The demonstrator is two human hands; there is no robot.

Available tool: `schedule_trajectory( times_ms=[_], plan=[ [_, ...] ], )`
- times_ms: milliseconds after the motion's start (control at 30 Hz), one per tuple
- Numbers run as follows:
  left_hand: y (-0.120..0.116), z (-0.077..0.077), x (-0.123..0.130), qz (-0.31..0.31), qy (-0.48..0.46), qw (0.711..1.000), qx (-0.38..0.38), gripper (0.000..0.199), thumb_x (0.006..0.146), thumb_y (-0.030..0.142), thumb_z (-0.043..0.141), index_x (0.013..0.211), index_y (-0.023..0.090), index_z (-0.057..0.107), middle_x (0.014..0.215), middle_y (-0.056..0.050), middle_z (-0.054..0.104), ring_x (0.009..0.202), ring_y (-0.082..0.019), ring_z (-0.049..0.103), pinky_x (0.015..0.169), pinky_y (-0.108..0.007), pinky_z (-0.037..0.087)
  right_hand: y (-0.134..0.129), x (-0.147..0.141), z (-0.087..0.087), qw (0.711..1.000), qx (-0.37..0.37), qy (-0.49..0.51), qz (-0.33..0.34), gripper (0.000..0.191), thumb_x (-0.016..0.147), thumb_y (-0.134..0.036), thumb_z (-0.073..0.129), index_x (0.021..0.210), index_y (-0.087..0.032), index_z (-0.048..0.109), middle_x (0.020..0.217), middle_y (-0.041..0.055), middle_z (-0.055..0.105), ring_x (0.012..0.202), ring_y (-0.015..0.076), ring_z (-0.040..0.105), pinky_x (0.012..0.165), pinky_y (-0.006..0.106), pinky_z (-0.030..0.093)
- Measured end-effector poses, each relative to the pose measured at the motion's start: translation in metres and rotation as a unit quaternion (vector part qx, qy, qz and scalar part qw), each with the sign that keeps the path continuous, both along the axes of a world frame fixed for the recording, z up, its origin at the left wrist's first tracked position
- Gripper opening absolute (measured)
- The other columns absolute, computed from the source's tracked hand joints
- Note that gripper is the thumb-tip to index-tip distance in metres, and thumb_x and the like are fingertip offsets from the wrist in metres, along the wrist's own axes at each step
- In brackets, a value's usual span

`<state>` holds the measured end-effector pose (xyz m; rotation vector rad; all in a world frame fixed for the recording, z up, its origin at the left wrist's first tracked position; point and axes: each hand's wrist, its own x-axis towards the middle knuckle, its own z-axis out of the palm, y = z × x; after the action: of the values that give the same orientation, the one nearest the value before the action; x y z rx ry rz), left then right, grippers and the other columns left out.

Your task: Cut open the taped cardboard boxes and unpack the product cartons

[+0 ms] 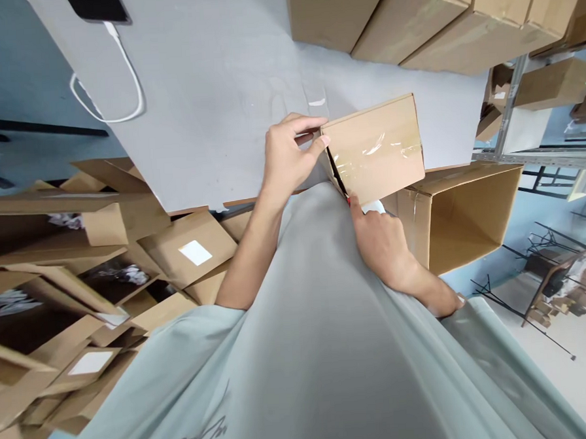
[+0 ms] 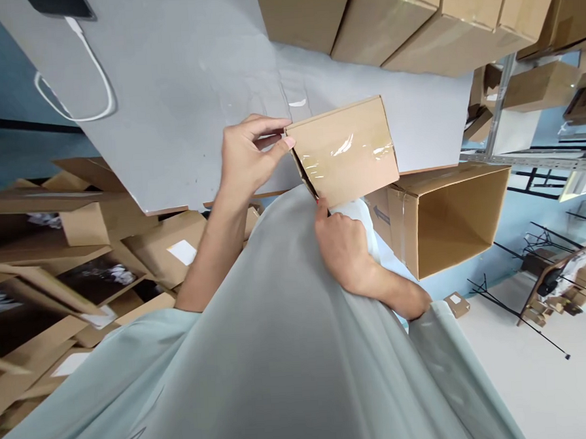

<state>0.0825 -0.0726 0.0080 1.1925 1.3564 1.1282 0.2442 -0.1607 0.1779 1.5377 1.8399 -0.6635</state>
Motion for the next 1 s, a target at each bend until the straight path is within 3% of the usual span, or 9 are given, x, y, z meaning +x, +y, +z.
schedule_trajectory(
  times_ms=[67,133,267,433,567,700,833,1000],
  plan=[
    [0.002,-0.001,0.001,0.002,0.001,1.0,-0.001,0.027,0.094,0.044,0.092,0.115,0.027,0.086,0.123,-0.006,0.084,0.116,-0.025,0.081,0.11,-0.041,0.07,0.004,0.005,0.01,0.999,-0.012,-0.041,0.033,0.071,0.111,-0.012,0.053,0.181,-0.016,0.044,0.101,0.0171,0.085,0.086,0.0288,0.082,0.074,0.033,0.059],
    [0.006,-0.005,0.002,0.01,0.006,1.0,0.003,0.029,0.096,0.046,0.091,0.116,0.027,0.086,0.124,-0.006,0.083,0.117,-0.026,0.081,0.111,-0.042,0.07,0.007,0.018,0.018,0.998,0.014,-0.047,0.032,0.067,0.117,-0.018,0.048,0.183,-0.02,0.042,0.101,0.0142,0.085,0.082,0.0265,0.081,0.072,0.031,0.056],
    [0.016,-0.007,0.005,0.03,0.045,0.998,0.018,0.036,0.102,0.053,0.084,0.127,0.028,0.083,0.127,-0.006,0.081,0.123,-0.029,0.081,0.114,-0.047,0.069,0.018,0.066,0.016,0.985,0.162,-0.031,-0.04,0.064,0.121,-0.034,0.047,0.183,-0.02,0.042,0.096,0.0105,0.085,0.077,0.0259,0.077,0.073,0.03,0.052],
    [0.016,0.024,0.026,0.011,0.18,0.98,0.086,0.039,0.113,0.054,0.071,0.146,0.032,0.074,0.151,-0.006,0.074,0.147,-0.03,0.068,0.132,-0.055,0.055,0.035,0.129,-0.005,0.957,0.263,-0.01,-0.12,0.065,0.119,-0.039,0.043,0.179,-0.016,0.049,0.096,0.0122,0.086,0.079,0.0288,0.077,0.074,0.032,0.05],
    [0.015,0.048,0.084,-0.079,0.247,0.954,0.15,0.037,0.117,0.054,0.062,0.144,0.032,0.074,0.157,-0.007,0.073,0.164,-0.034,0.054,0.142,-0.064,0.039,0.044,0.152,-0.013,0.959,0.249,0.015,-0.134,0.067,0.117,-0.038,0.043,0.181,-0.017,0.048,0.095,0.0123,0.087,0.08,0.0306,0.077,0.077,0.034,0.052],
    [0.023,0.043,0.136,-0.135,0.28,0.94,0.143,0.028,0.118,0.043,0.057,0.131,0.031,0.079,0.143,-0.005,0.079,0.162,-0.034,0.056,0.145,-0.069,0.032,0.059,0.159,-0.018,0.97,0.205,0.04,-0.125,0.069,0.116,-0.037,0.048,0.183,-0.02,0.043,0.098,0.0116,0.087,0.081,0.0302,0.078,0.081,0.035,0.053],
    [0.029,0.032,0.145,-0.138,0.3,0.934,0.132,0.028,0.116,0.03,0.056,0.123,0.031,0.083,0.133,-0.005,0.082,0.154,-0.032,0.063,0.145,-0.068,0.03,0.081,0.16,-0.023,0.976,0.173,0.06,-0.12,0.067,0.119,-0.035,0.042,0.184,-0.018,0.041,0.097,0.012,0.087,0.086,0.0304,0.079,0.083,0.035,0.055],
    [0.031,0.034,0.14,-0.142,0.311,0.933,0.112,0.026,0.112,0.027,0.063,0.124,0.035,0.084,0.135,-0.004,0.081,0.155,-0.033,0.061,0.144,-0.069,0.032,0.1,0.158,-0.021,0.983,0.126,0.064,-0.117,0.063,0.122,-0.031,0.036,0.184,-0.022,0.041,0.107,0.013,0.088,0.091,0.03,0.081,0.082,0.034,0.056]
  ],
)
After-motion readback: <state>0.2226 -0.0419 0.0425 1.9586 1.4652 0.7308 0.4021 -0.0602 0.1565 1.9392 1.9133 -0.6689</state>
